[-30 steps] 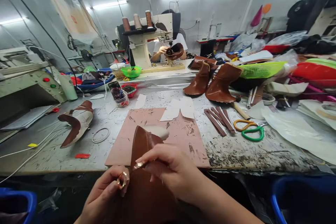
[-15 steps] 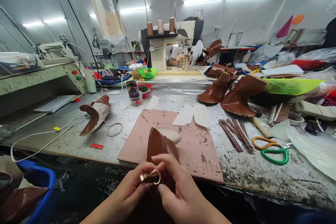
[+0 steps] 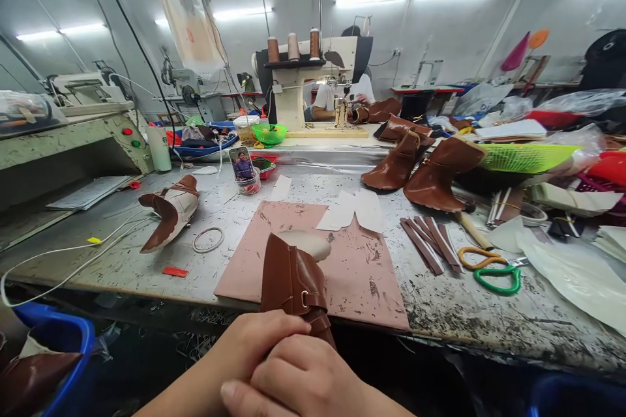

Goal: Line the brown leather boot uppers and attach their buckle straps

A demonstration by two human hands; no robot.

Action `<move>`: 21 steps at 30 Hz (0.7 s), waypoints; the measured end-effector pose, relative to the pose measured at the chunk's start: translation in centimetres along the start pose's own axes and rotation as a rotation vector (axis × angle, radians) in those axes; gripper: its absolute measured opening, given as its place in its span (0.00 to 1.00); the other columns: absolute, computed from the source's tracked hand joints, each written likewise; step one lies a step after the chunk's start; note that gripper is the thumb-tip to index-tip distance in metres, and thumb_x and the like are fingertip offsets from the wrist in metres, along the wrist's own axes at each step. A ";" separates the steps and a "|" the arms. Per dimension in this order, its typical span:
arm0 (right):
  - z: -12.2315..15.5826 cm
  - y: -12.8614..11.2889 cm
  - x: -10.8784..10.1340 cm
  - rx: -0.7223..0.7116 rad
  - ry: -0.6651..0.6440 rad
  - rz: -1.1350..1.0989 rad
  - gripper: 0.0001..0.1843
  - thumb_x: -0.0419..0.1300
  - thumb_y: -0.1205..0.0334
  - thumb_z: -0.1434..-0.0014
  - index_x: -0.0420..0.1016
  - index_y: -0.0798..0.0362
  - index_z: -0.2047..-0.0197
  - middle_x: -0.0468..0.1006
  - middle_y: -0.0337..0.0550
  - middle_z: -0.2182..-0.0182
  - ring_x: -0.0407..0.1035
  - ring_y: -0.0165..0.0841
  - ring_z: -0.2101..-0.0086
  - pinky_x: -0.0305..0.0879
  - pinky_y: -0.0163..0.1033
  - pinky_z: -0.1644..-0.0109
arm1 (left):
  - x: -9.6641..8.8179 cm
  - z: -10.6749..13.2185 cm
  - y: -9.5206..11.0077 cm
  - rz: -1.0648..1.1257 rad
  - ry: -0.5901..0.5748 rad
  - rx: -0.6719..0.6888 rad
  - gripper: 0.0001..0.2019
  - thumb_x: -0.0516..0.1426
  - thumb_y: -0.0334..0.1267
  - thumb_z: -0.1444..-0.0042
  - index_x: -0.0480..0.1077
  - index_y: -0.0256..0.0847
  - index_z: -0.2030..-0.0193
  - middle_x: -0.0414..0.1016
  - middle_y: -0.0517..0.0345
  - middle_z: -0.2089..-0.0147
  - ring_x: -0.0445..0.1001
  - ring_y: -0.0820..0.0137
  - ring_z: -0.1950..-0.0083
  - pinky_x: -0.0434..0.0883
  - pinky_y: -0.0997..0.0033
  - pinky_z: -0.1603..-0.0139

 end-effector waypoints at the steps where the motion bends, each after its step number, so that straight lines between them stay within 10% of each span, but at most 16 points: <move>1: 0.3 0.5 -0.7 0.063 0.082 -0.042 0.10 0.51 0.62 0.38 0.72 0.49 0.56 0.77 0.36 0.78 0.71 0.29 0.77 0.70 0.31 0.72 | 0.1 0.0 0.1 0.008 -0.017 0.016 0.12 0.52 0.31 0.47 0.73 0.46 0.58 0.76 0.59 0.63 0.72 0.69 0.63 0.64 0.76 0.63; 6: 3.7 5.7 -4.7 0.551 0.438 0.030 0.13 0.56 0.69 0.43 0.69 0.45 0.56 0.79 0.40 0.67 0.74 0.32 0.72 0.72 0.34 0.72 | -0.8 -0.2 -1.1 0.315 0.077 -0.084 0.08 0.56 0.33 0.50 0.75 0.41 0.64 0.76 0.56 0.66 0.71 0.68 0.64 0.65 0.73 0.60; 16: 3.6 8.0 -3.1 0.417 0.129 0.336 0.14 0.53 0.69 0.44 0.74 0.48 0.56 0.74 0.50 0.55 0.70 0.40 0.59 0.70 0.47 0.60 | 0.1 -0.6 -3.5 0.672 0.101 -0.281 0.06 0.59 0.37 0.55 0.73 0.36 0.71 0.69 0.59 0.74 0.61 0.76 0.75 0.58 0.80 0.78; 21: 2.6 8.6 -1.6 0.590 0.066 -0.070 0.14 0.52 0.71 0.43 0.73 0.50 0.57 0.76 0.42 0.70 0.71 0.31 0.70 0.69 0.35 0.68 | -0.2 -0.8 -2.5 0.659 0.102 -0.226 0.03 0.58 0.32 0.56 0.72 0.37 0.71 0.69 0.60 0.73 0.63 0.75 0.72 0.60 0.78 0.72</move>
Point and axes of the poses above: each hand's wrist, its own z-axis away from the middle knuckle, its own x-axis out of the palm, y = z × x, the point moved 8 cm from there along -z, towards the middle knuckle
